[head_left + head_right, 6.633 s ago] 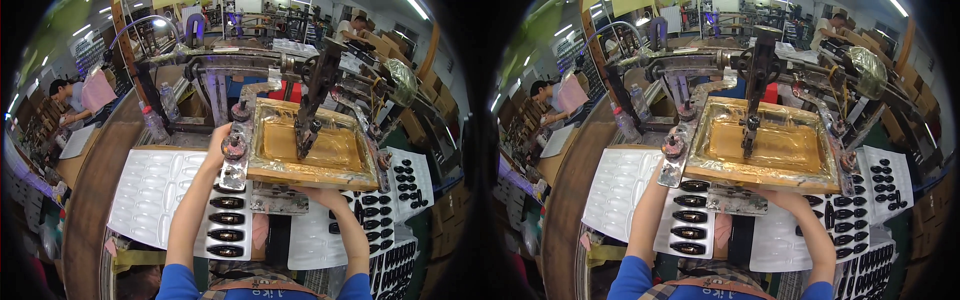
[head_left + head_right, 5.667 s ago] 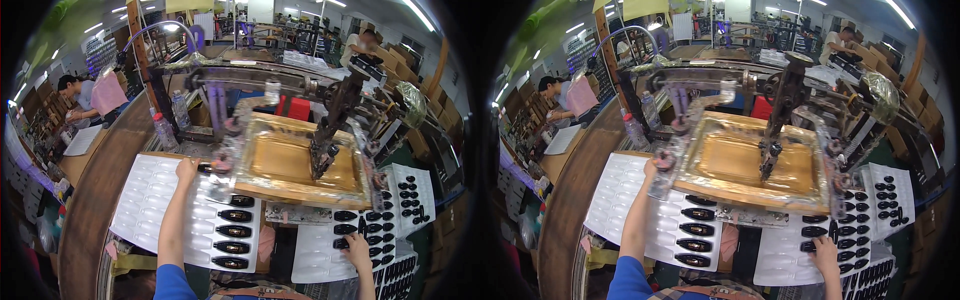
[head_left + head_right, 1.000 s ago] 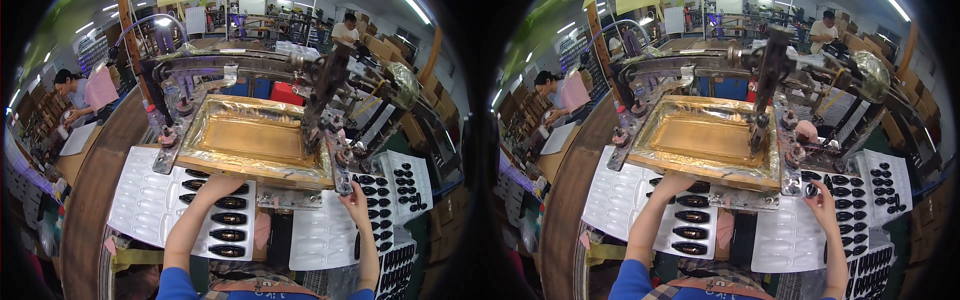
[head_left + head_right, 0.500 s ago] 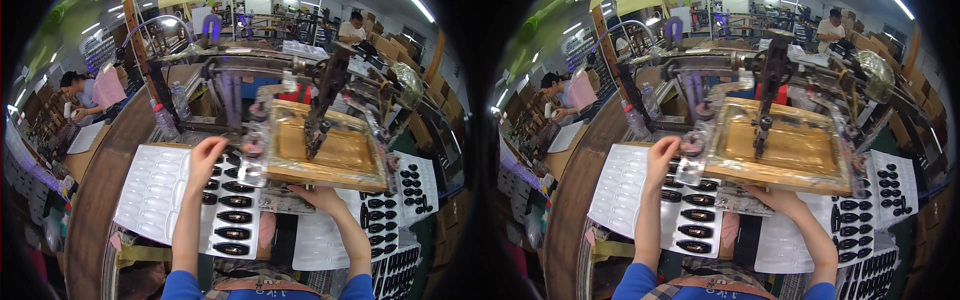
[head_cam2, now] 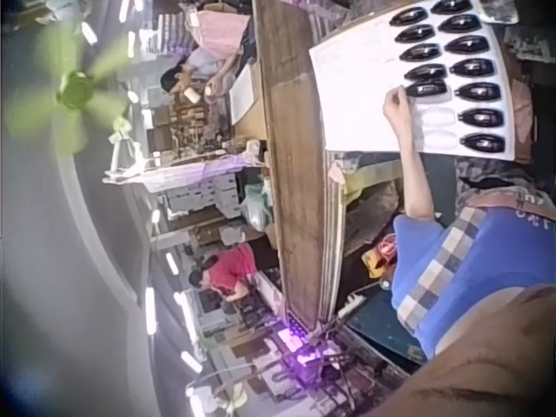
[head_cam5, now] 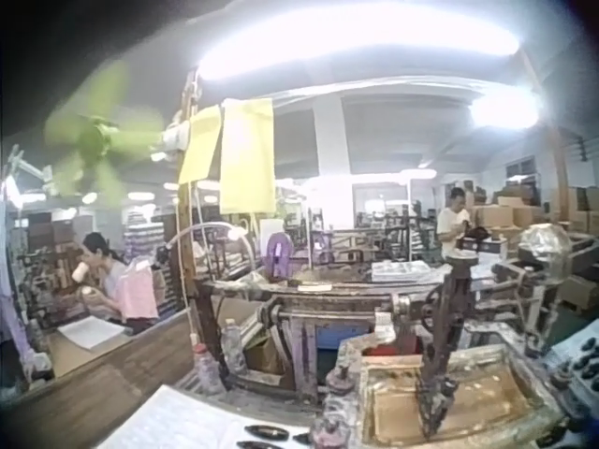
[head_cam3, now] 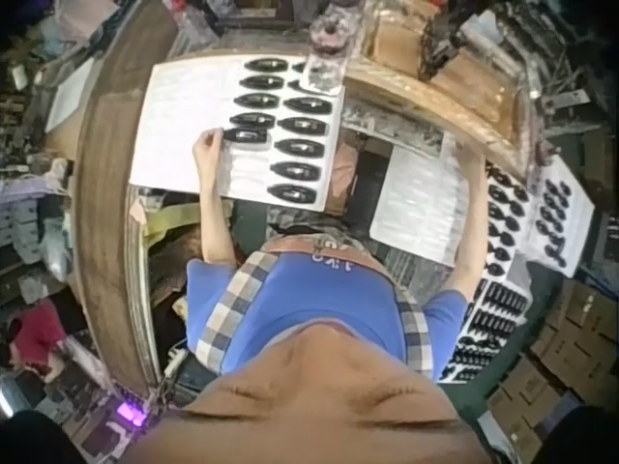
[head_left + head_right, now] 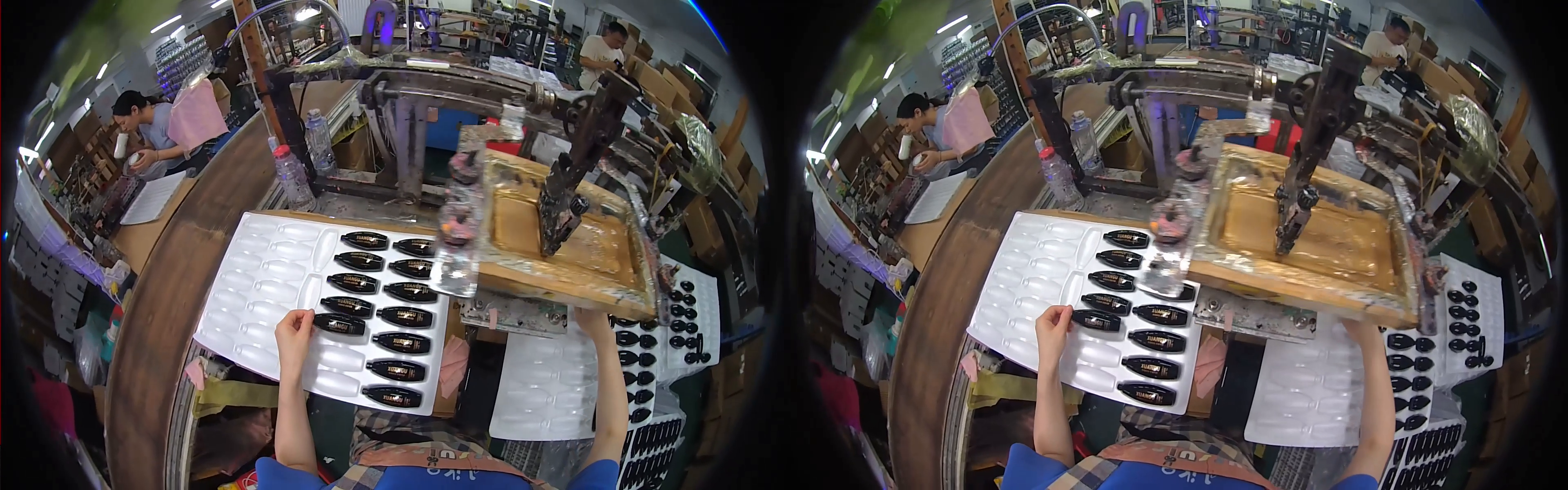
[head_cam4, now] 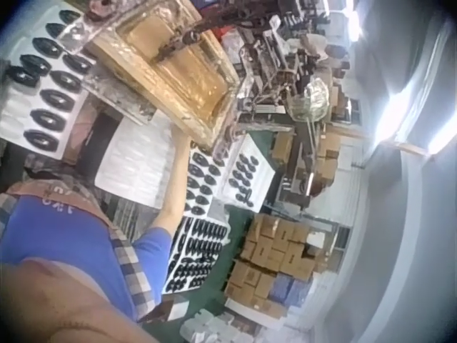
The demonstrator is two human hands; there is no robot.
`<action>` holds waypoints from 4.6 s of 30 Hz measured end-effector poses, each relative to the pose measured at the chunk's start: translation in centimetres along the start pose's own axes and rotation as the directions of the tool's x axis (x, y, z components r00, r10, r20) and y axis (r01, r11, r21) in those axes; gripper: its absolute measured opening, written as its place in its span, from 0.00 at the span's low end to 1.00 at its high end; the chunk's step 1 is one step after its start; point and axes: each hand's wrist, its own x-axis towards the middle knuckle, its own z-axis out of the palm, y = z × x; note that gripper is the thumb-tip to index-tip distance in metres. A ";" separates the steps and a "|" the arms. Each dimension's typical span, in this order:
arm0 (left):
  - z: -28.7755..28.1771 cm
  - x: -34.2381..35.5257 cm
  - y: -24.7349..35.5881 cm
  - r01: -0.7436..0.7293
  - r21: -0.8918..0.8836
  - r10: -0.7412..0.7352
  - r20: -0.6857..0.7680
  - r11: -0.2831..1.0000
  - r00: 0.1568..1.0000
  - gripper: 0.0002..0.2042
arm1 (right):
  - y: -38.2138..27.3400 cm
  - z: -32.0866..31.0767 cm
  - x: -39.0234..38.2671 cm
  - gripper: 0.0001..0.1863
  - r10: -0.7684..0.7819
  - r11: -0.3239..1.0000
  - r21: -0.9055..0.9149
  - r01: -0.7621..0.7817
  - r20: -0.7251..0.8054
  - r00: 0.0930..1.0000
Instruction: Operating a manual silk-screening press to apply patterns to black hair clips and then organizing them in a tray.
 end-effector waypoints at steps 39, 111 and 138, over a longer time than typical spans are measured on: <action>-1.5 -4.2 3.2 -0.066 -0.108 0.062 -0.039 0.992 0.997 0.07 | -5.9 -8.6 0.1 0.24 0.544 0.504 0.688 -0.523 0.218 0.810; -3.6 -10.9 -5.2 -0.301 0.386 0.368 -0.111 0.872 0.923 0.05 | -6.0 -16.8 -7.7 0.12 0.730 0.537 0.558 -0.633 0.069 0.680; 21.5 6.5 11.9 -0.424 -0.478 0.637 0.514 0.769 0.575 0.10 | -10.0 -12.5 1.1 0.15 0.446 0.418 0.846 -0.331 0.126 0.886</action>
